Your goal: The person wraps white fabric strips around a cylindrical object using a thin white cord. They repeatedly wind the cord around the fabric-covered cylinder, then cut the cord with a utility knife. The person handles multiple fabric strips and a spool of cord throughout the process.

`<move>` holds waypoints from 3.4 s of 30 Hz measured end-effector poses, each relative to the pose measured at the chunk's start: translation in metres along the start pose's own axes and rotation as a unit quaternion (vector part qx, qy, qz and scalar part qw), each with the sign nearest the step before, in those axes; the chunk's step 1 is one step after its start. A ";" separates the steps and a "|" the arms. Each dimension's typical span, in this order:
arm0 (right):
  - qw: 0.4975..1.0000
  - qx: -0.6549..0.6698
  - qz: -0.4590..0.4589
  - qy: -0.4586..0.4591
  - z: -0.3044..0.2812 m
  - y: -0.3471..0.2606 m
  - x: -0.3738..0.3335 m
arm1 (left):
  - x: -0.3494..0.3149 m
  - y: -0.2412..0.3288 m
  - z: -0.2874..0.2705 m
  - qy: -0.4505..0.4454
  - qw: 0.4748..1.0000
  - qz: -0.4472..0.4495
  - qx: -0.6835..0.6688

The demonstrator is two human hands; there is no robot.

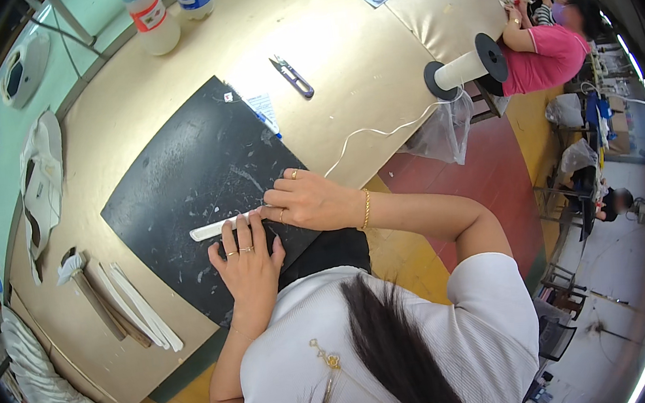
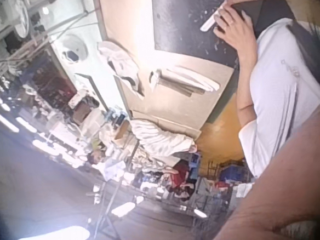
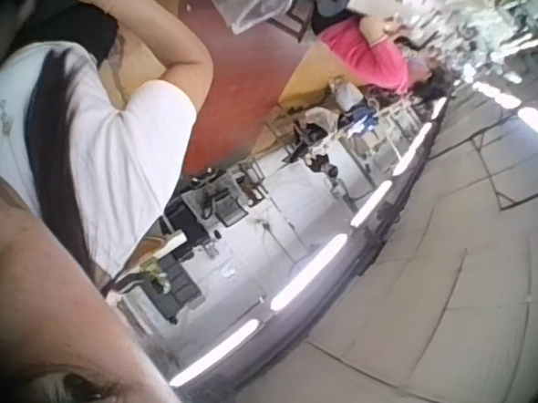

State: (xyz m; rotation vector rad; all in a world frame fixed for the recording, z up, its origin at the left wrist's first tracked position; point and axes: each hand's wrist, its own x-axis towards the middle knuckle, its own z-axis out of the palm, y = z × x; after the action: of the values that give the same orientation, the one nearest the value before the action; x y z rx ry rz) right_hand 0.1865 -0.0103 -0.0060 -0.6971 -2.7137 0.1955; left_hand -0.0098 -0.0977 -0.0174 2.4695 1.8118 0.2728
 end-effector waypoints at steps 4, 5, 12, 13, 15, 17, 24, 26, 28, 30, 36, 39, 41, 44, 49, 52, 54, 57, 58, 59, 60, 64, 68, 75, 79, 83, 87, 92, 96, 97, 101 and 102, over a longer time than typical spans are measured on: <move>1.000 -0.015 0.007 0.013 -0.005 0.000 -0.009 | 0.000 -0.003 -0.001 -0.001 1.000 0.009 0.011; 1.000 -0.014 0.011 0.010 -0.008 0.001 -0.013 | -0.001 -0.003 -0.001 0.000 1.000 0.010 0.013; 0.999 -0.024 0.027 -0.012 -0.036 0.008 -0.039 | -0.002 -0.005 -0.003 0.003 1.000 0.016 0.010; 0.999 -0.027 0.032 -0.017 -0.040 0.008 -0.042 | -0.002 -0.004 -0.002 0.003 1.000 0.016 0.008; 0.999 -0.033 0.039 -0.019 -0.043 0.008 -0.046 | -0.002 -0.004 -0.001 0.001 1.000 0.015 0.006; 0.998 -0.034 0.043 -0.018 -0.046 0.010 -0.050 | -0.001 -0.003 -0.001 -0.002 1.000 0.013 0.004; 0.998 0.006 0.059 -0.021 -0.048 0.012 -0.051 | -0.004 -0.005 0.001 0.002 1.000 0.007 0.009; 0.998 0.017 0.064 -0.024 -0.045 0.010 -0.053 | -0.005 -0.006 0.000 -0.006 1.000 0.007 0.006; 0.998 0.002 0.064 -0.029 -0.044 0.012 -0.055 | -0.004 -0.006 0.001 -0.002 1.000 0.010 0.009; 0.997 -0.004 0.064 -0.034 -0.042 0.012 -0.056 | -0.006 -0.005 0.005 0.000 1.000 0.008 0.017; 0.996 -0.010 0.074 -0.043 -0.041 0.013 -0.055 | -0.008 -0.005 0.004 -0.007 1.000 0.003 0.025; 0.997 -0.007 0.073 -0.035 -0.038 0.015 -0.056 | -0.007 -0.004 0.005 0.001 1.000 0.006 0.016; 0.997 -0.010 0.074 -0.035 -0.038 0.015 -0.055 | -0.008 -0.004 0.006 0.004 1.000 0.006 0.016; 0.997 -0.012 0.075 -0.032 -0.036 0.016 -0.054 | -0.009 -0.004 0.005 -0.001 1.000 0.004 0.021; 0.996 -0.005 0.080 -0.024 -0.033 0.017 -0.059 | -0.007 -0.002 0.006 -0.010 1.000 0.004 0.014; 0.997 -0.001 0.074 -0.009 -0.029 0.016 -0.061 | -0.006 -0.002 0.003 -0.030 0.999 -0.002 0.033; 0.997 -0.013 0.070 -0.017 -0.031 0.018 -0.061 | -0.007 -0.001 0.004 -0.031 0.999 -0.003 0.031; 0.997 -0.026 0.063 -0.022 -0.030 0.017 -0.058 | -0.009 -0.003 0.004 -0.035 0.999 0.000 0.037; 0.997 -0.029 0.063 -0.018 -0.029 0.017 -0.057 | -0.010 -0.003 0.006 -0.035 0.998 0.003 0.045; 0.997 -0.032 0.062 -0.015 -0.030 0.018 -0.058 | -0.008 -0.003 0.007 -0.032 0.999 0.007 0.041; 0.997 -0.035 0.061 -0.009 -0.030 0.017 -0.059 | -0.009 -0.004 0.008 -0.031 0.999 0.010 0.041; 0.997 -0.028 0.068 -0.009 -0.030 0.016 -0.059 | -0.010 -0.009 0.008 -0.025 0.998 0.026 0.048; 0.997 -0.024 0.069 -0.008 -0.028 0.017 -0.058 | -0.010 -0.008 0.006 -0.022 0.999 0.024 0.033; 0.997 -0.013 0.073 -0.012 -0.029 0.016 -0.059 | -0.012 -0.004 0.002 -0.044 0.999 -0.005 -0.009; 0.997 -0.011 0.071 -0.012 -0.028 0.017 -0.060 | -0.012 -0.002 -0.001 -0.064 0.997 -0.025 -0.026; 0.997 -0.006 0.070 -0.010 -0.028 0.017 -0.058 | -0.014 -0.001 -0.004 -0.073 0.995 -0.071 -0.022; 0.997 -0.002 0.074 -0.008 -0.027 0.017 -0.059 | -0.013 0.004 -0.002 -0.013 0.999 -0.021 -0.039; 0.997 -0.008 0.072 -0.002 -0.027 0.016 -0.058 | -0.007 0.024 0.005 -0.013 0.996 0.062 -0.069; 0.997 -0.013 0.069 0.013 -0.028 0.017 -0.058 | 0.004 0.031 0.008 -0.017 0.992 0.110 -0.060; 0.997 -0.015 0.069 0.013 -0.027 0.017 -0.058 | 0.006 0.033 0.010 -0.012 0.992 0.114 -0.051; 0.997 -0.025 0.075 0.000 -0.024 0.017 -0.062 | 0.012 0.039 0.017 -0.003 0.992 0.120 -0.040; 0.997 -0.026 0.074 -0.006 -0.023 0.017 -0.062 | 0.012 0.039 0.017 -0.004 0.992 0.118 -0.041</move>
State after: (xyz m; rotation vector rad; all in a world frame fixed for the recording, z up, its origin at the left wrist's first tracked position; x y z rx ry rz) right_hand 0.2530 -0.0248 -0.0050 -0.9169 -2.6879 0.1643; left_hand 0.0337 -0.0969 -0.0270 2.6209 1.4717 0.3424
